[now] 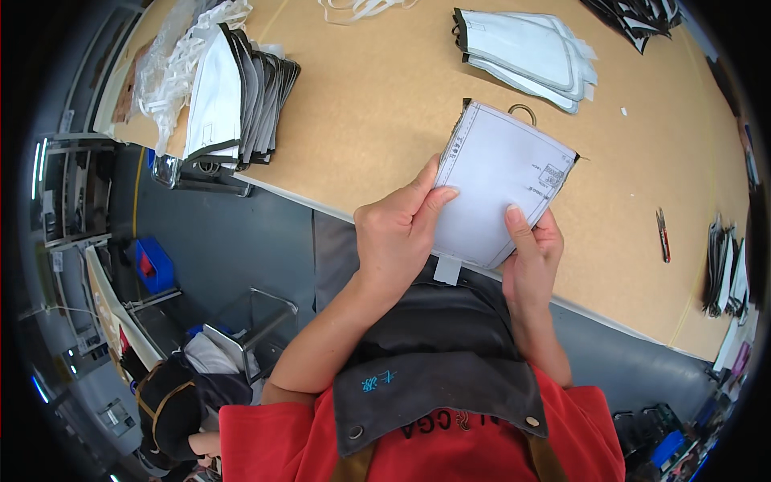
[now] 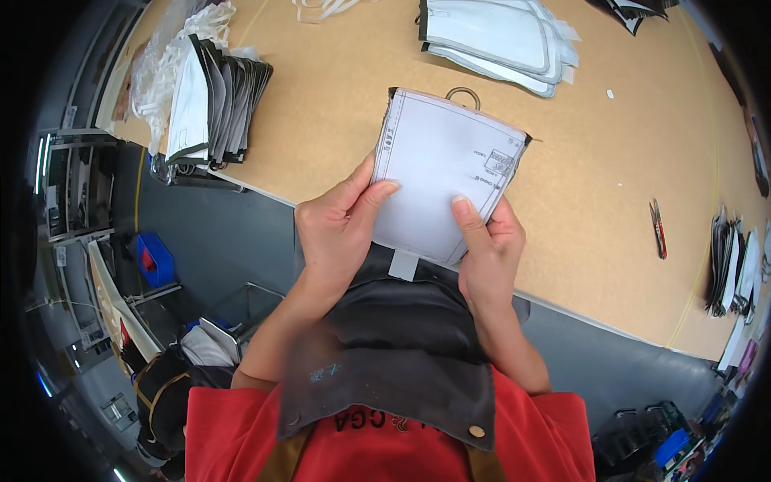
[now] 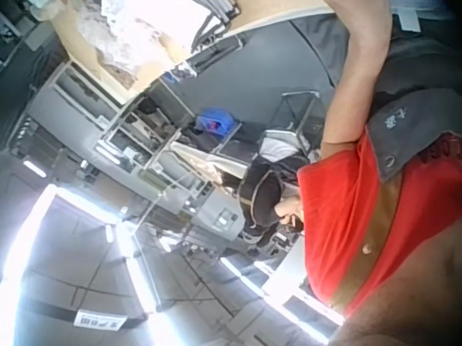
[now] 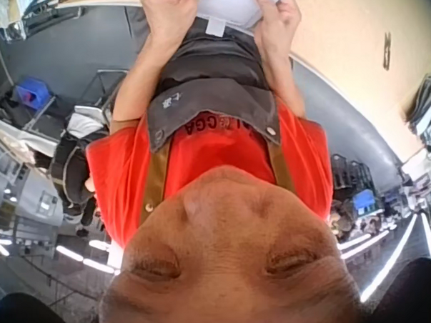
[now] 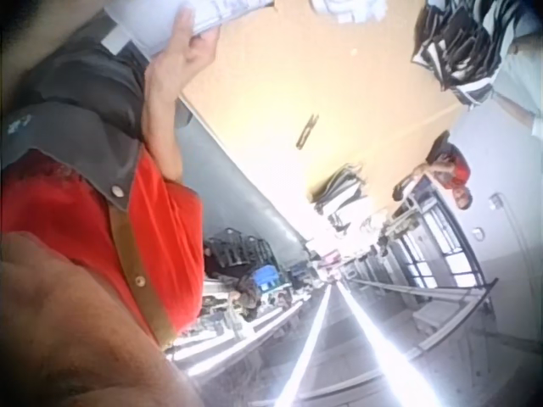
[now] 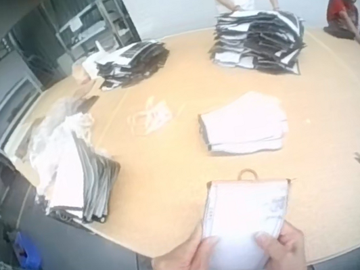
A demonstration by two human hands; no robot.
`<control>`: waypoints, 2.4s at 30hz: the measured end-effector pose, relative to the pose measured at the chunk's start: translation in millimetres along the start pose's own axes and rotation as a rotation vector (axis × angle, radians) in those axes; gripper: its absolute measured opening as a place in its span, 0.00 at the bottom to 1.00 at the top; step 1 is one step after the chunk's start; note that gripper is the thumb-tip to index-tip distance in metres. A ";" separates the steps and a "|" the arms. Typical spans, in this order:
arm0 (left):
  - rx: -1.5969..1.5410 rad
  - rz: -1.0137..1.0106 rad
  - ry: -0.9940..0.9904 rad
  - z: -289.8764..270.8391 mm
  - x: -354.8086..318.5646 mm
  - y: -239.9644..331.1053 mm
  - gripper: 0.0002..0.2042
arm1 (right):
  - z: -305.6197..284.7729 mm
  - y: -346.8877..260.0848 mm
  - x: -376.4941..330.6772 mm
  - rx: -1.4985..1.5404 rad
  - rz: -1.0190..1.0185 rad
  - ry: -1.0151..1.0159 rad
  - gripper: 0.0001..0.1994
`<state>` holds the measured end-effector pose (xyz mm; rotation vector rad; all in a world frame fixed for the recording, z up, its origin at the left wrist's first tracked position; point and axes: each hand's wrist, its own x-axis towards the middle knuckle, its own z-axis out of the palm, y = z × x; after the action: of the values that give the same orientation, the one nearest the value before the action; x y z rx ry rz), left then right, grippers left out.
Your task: The recorder is assembling a leather pouch or document holder by attaching adhesive strips and fitting a liner into a pre-cut leather panel.
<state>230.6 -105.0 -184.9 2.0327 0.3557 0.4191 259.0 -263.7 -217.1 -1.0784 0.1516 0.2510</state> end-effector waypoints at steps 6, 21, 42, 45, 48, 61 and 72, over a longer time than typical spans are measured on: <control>-0.547 -0.232 -0.060 2.6 13.3 12.5 0.16 | -5.6 -7.6 5.9 0.064 0.128 -0.069 0.15; -0.486 -0.349 -0.263 -16.6 3.9 6.2 0.16 | -8.2 -5.6 10.9 0.097 0.133 -0.107 0.15; -0.634 -0.590 -0.483 -34.1 10.2 -7.3 0.19 | 5.5 -27.8 13.5 -0.071 0.251 -0.318 0.14; -0.765 -0.600 -0.400 -32.4 7.2 -11.4 0.17 | 1.2 -38.9 13.4 -0.075 0.245 -0.402 0.14; -0.828 -0.582 -0.353 -31.4 7.3 -17.6 0.17 | -4.8 -35.8 8.0 -0.004 0.294 -0.406 0.15; -0.781 -0.552 -0.177 -15.0 -7.6 -6.6 0.19 | 4.2 -8.6 1.2 -0.565 -0.331 -0.071 0.16; -0.746 -0.525 -0.228 -15.8 -7.6 -6.7 0.20 | 2.5 -25.0 9.2 -0.693 -0.225 -0.199 0.22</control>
<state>216.3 -92.7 -184.8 1.1825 0.4854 -0.0227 274.7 -271.6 -196.9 -1.7339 -0.2559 0.2090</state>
